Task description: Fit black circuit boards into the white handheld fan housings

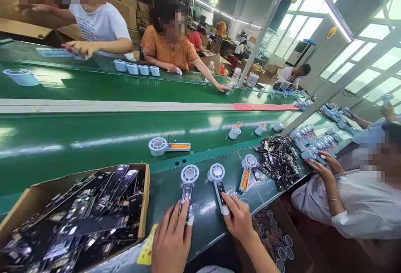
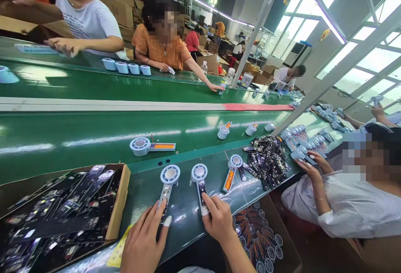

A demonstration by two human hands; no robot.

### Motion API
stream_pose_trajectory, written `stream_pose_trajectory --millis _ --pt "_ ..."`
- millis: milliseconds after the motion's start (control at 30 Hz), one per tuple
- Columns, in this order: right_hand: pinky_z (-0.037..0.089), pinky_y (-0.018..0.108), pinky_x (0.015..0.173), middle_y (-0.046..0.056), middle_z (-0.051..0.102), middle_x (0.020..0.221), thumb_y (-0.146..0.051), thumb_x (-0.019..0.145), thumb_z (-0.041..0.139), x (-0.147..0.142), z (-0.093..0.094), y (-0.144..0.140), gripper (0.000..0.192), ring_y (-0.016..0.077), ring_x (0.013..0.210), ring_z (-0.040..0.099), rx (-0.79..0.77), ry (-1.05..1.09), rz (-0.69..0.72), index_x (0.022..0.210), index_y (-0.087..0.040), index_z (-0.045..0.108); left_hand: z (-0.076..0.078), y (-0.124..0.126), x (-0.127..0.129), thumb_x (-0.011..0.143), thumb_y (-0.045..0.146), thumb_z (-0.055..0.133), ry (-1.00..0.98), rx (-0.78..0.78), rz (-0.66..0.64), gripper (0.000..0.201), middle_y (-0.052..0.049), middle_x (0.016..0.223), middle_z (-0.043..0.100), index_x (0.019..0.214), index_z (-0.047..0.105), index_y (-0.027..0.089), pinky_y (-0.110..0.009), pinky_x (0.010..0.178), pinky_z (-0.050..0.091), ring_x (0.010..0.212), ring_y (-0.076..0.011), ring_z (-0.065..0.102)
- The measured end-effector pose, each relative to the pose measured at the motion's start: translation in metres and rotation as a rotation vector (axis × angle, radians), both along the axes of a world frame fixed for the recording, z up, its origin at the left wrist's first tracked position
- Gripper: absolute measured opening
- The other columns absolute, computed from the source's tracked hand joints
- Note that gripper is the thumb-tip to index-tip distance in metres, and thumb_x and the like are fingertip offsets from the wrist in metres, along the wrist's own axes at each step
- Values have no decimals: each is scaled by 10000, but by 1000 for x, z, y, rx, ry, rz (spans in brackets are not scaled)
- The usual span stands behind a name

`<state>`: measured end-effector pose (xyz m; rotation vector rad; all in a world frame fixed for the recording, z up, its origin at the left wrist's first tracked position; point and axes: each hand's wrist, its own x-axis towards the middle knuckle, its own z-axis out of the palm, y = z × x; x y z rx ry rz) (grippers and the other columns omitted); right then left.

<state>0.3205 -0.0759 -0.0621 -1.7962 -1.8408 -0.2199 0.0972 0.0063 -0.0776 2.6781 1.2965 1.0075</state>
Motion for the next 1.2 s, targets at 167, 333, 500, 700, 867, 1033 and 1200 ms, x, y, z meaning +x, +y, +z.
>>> stream_pose_trajectory --millis 167,333,500,700,867,1033,1200 --pt "534 298 634 86 687 891 -187 960 424 -1 4 -1 472 197 734 669 -25 -18 -2 1415 -173 546 -4 2 -3 968 231 470 21 -1 -7 705 -121 1246 723 1612 182 206 -413 869 480 1112 -324 640" --pt "531 306 624 77 686 866 -191 956 427 -2 6 -3 500 197 714 663 -36 4 6 1447 -182 518 -2 0 -6 970 238 457 48 -89 -19 738 -102 1257 721 1623 116 271 -404 846 485 1124 -315 642" --pt "529 307 620 69 682 830 -195 968 423 -4 9 -4 501 197 705 661 -51 1 14 1463 -184 499 2 -1 -9 971 263 475 51 -158 -39 758 -114 1281 708 1626 93 278 -416 813 494 1134 -329 634" --pt "513 310 603 64 664 794 -197 964 405 -5 11 -4 483 199 676 643 -55 2 9 1432 -168 520 4 0 -7 965 248 481 36 -170 -35 783 -114 1252 715 1625 63 302 -439 823 488 1122 -341 628" --pt "531 329 639 97 686 934 -213 942 401 -5 11 -3 546 223 749 665 -115 21 -15 1483 -171 449 3 2 -5 967 253 462 46 -131 -10 776 -129 1247 707 1628 55 252 -431 838 491 1121 -340 617" --pt "546 340 663 106 677 1030 -213 889 433 -3 10 1 676 246 819 673 -230 54 -8 1559 -190 343 0 5 0 955 281 458 95 -100 32 731 -109 1225 708 1619 150 272 -391 824 497 1086 -306 629" --pt "526 309 642 86 678 987 -190 849 464 0 6 7 689 233 823 667 -234 77 1 1535 -205 398 -2 7 7 937 271 482 95 -77 93 605 -112 1189 715 1536 401 252 -403 866 491 1095 -300 612"
